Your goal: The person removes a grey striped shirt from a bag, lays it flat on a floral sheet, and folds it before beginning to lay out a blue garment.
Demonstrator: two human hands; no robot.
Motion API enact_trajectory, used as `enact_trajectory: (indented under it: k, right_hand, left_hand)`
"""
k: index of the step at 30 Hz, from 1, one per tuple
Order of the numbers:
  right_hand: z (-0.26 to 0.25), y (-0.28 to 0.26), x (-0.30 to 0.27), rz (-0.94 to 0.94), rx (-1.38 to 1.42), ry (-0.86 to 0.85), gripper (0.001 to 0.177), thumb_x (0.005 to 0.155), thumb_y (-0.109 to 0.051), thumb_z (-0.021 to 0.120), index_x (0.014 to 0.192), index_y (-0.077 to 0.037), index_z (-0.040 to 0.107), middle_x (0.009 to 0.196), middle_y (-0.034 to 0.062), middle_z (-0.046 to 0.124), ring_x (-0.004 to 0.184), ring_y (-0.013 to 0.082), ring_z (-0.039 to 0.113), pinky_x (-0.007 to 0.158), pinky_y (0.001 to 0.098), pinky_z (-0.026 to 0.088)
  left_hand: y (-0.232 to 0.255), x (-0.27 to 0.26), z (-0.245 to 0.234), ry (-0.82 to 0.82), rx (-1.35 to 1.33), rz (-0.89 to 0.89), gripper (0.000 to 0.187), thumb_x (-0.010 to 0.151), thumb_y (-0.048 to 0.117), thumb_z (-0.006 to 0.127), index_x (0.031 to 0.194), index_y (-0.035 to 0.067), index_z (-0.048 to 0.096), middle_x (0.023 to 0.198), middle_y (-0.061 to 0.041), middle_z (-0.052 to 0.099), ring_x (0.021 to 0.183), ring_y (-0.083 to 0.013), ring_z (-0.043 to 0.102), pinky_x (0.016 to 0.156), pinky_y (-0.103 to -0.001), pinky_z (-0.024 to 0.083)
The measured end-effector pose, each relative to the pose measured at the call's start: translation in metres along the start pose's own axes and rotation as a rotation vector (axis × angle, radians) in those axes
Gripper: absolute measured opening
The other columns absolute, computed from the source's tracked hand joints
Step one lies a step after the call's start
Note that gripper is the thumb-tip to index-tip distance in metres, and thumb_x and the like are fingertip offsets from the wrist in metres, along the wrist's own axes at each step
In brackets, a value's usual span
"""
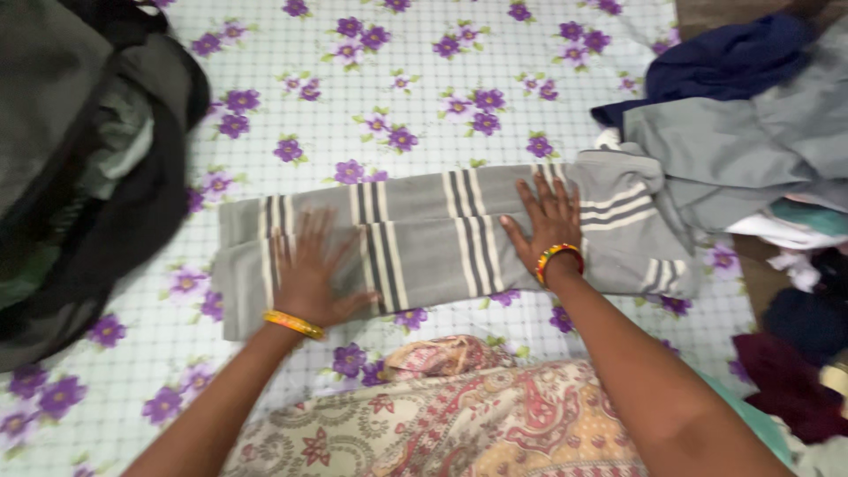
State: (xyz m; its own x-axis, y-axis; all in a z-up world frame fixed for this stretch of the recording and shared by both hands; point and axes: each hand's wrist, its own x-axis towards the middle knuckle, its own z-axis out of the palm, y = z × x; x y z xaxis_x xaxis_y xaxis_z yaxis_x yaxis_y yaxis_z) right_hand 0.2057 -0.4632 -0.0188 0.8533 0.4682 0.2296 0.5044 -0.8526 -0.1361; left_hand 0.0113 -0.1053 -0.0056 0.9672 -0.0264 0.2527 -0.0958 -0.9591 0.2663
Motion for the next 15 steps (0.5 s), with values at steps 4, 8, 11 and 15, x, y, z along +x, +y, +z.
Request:
enact_trajectory:
  k: [4,8,11,15]
  right_hand:
    - [0.003,0.0,-0.003,0.016,-0.015,-0.04,0.071,0.101,-0.061,0.042,0.161,-0.023,0.034,0.169,0.0091,0.027,0.157,0.032,0.017,0.127,0.0503,0.002]
    - [0.014,-0.015,-0.002,-0.006,-0.086,-0.065,0.073,0.102,-0.061,0.041,0.163,-0.023,0.03,0.169,0.0115,0.023,0.156,0.0324,0.015,0.125,0.0523,0.001]
    - [0.016,-0.034,0.003,-0.136,-0.113,-0.125,0.075,0.102,-0.063,0.038,0.164,-0.023,0.025,0.171,0.0099,0.021,0.158,0.0291,0.013,0.125,0.0563,-0.002]
    - [0.002,-0.02,0.007,-0.074,-0.234,-0.265,0.074,0.097,-0.069,0.034,0.161,-0.033,0.024,0.17,0.0029,0.014,0.156,0.0271,0.009,0.121,0.0615,-0.007]
  left_hand:
    - [0.033,0.005,0.025,-0.581,0.163,-0.151,0.104,0.072,0.094,0.04,0.158,0.046,0.008,0.169,-0.006,-0.011,0.153,-0.0336,-0.015,0.108,-0.076,-0.012]
    - [-0.021,-0.014,0.024,-0.293,0.382,-0.309,0.089,0.08,0.09,0.017,0.157,0.049,0.003,0.167,0.002,-0.008,0.153,-0.0295,-0.012,0.11,-0.073,-0.01]
    - [-0.06,-0.028,0.014,-0.063,0.285,-0.281,0.089,0.081,0.089,0.017,0.161,0.049,0.006,0.172,0.0,-0.004,0.151,-0.0276,-0.008,0.113,-0.067,-0.007]
    - [-0.087,-0.042,0.005,-0.01,0.305,-0.323,0.092,0.081,0.089,0.019,0.161,0.046,0.007,0.165,-0.001,0.0,0.151,-0.0281,-0.004,0.116,-0.062,-0.005]
